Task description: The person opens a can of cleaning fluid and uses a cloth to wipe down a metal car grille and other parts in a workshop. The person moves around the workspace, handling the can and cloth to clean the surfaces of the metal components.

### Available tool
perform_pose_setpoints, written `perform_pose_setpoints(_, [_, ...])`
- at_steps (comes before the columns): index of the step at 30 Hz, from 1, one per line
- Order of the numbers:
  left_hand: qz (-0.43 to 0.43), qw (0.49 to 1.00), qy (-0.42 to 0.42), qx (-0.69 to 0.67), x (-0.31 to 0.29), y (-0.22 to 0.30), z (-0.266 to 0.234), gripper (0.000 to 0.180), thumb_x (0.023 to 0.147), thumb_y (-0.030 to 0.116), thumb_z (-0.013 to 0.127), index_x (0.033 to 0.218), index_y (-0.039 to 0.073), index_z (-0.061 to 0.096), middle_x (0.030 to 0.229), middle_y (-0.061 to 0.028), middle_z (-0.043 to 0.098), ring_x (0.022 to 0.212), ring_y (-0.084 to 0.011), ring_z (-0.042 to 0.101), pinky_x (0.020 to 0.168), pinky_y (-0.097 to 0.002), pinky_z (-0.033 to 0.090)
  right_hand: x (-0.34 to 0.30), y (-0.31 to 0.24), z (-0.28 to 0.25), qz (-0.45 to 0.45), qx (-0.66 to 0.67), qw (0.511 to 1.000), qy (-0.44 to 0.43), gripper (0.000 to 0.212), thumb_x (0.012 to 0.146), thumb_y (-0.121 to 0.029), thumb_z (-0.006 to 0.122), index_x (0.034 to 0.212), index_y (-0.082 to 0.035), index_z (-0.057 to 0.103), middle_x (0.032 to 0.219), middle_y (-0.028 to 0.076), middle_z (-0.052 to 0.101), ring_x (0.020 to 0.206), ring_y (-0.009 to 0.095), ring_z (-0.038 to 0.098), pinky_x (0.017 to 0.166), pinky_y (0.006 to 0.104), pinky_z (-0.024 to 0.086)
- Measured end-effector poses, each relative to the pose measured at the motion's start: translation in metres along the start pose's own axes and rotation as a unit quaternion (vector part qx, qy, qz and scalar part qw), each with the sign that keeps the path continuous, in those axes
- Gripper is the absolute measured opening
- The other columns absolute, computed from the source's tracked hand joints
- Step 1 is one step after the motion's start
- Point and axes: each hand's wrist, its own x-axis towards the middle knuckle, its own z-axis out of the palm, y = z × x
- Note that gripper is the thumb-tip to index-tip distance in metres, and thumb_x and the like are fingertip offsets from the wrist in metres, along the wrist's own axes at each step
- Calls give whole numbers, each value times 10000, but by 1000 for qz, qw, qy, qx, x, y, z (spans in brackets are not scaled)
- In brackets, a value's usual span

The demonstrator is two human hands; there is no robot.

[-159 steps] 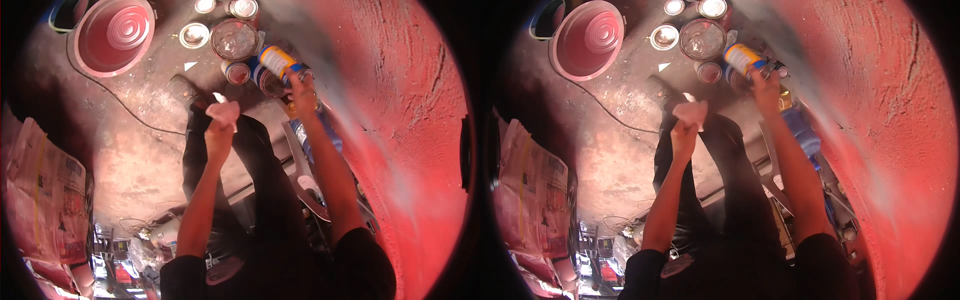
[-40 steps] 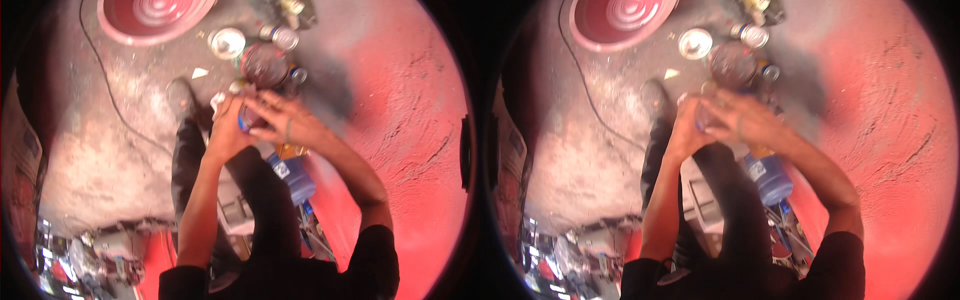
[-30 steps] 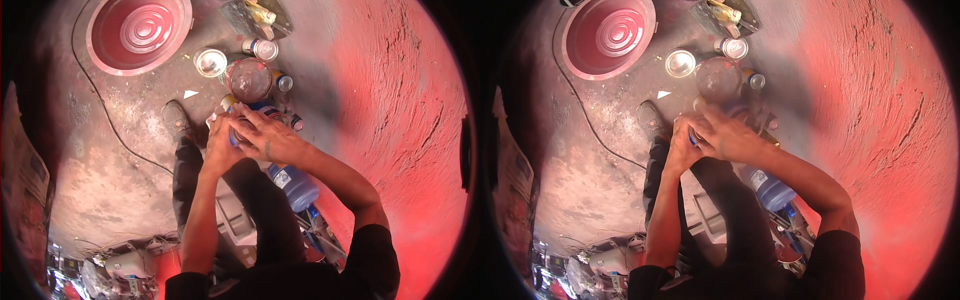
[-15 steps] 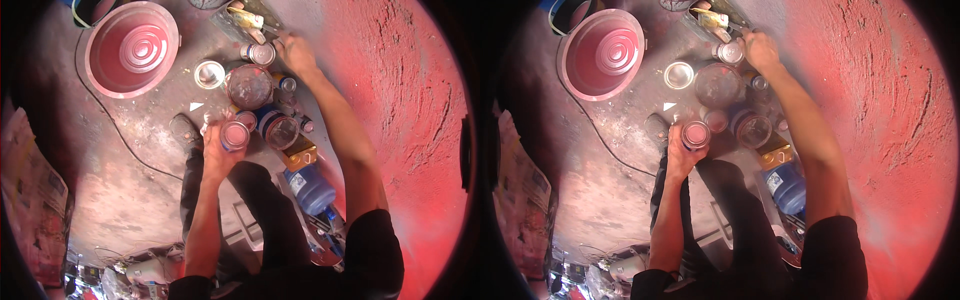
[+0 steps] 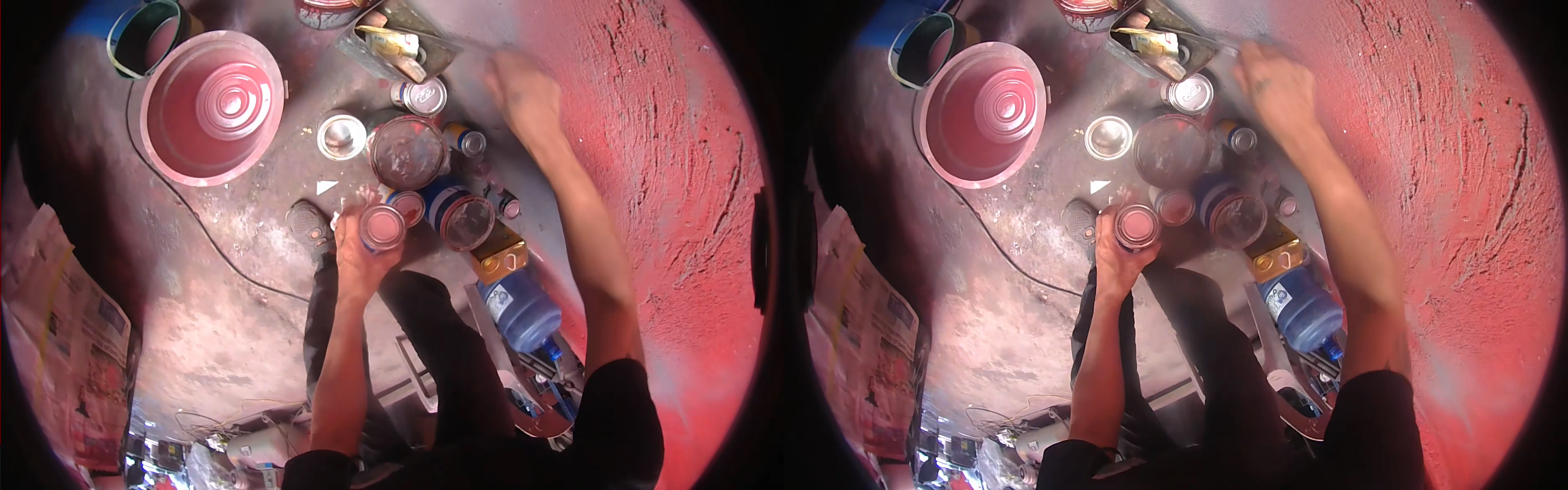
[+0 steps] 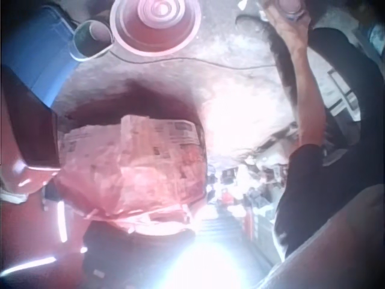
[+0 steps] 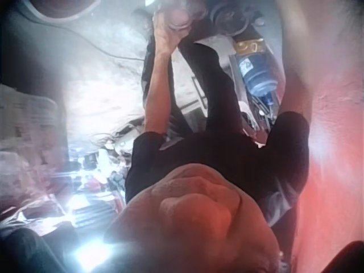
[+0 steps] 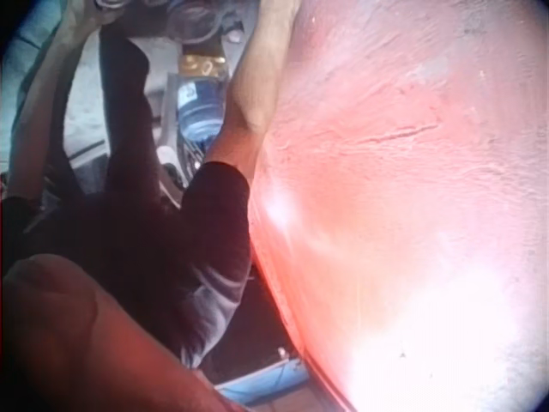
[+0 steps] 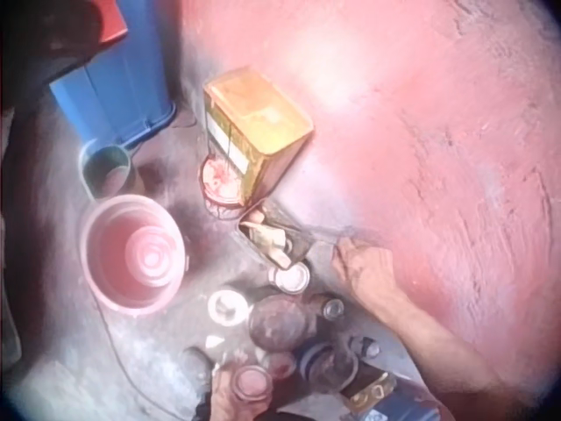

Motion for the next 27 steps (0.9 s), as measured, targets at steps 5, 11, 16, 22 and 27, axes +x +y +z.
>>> perform_pose_setpoints(5, [-46, 999, 22, -20, 3, 2, 4, 789, 667, 133, 895, 1389, 80, 582, 1258, -174, 595, 1235, -401, 540, 1060, -475, 457, -83, 2, -84, 112, 381, 892, 214, 86, 1037, -116, 604, 1076, -52, 644, 1025, 211, 735, 966, 314, 726, 872, 452, 585])
perform_pose_setpoints(11, [-65, 991, 16, -114, 5, 0, 14, 829, 638, 114, 913, 1376, 52, 541, 1287, -181, 577, 1232, -378, 568, 1054, -445, 469, -103, -28, -132, 73, 679, 716, 145, 179, 1065, -54, 527, 1238, -43, 574, 928, 182, 720, 807, 261, 704, 782, 399, 601])
perform_pose_setpoints(16, [-38, 986, 42, -156, 1, -15, 26, 870, 618, 89, 910, 1399, 43, 528, 1310, -179, 566, 1239, -359, 572, 1055, -439, 469, -131, -90, -57, 132, 559, 792, -207, 138, 1017, -129, 645, 1071, -18, 706, 824, 4, 648, 629, 70, 557, 569, 254, 459])
perform_pose_setpoints(22, [36, 989, 51, -135, -1, -13, 26, 887, 612, 83, 901, 1419, 53, 532, 1361, -192, 549, 1308, -386, 515, 1108, -461, 424, -156, -116, -35, 182, 563, 764, -257, 157, 1021, -131, 592, 1014, -4, 684, 702, 38, 615, 527, 97, 556, 517, 297, 456])
perform_pose_setpoints(27, [60, 995, 1, -76, -7, -6, 19, 907, 600, 68, 900, 1428, 71, 532, 1414, -198, 531, 1369, -393, 467, 1144, -481, 392, -160, -112, -28, 152, 538, 786, -265, 151, 1017, -130, 597, 975, -4, 668, 675, 40, 620, 524, 113, 569, 516, 316, 461])
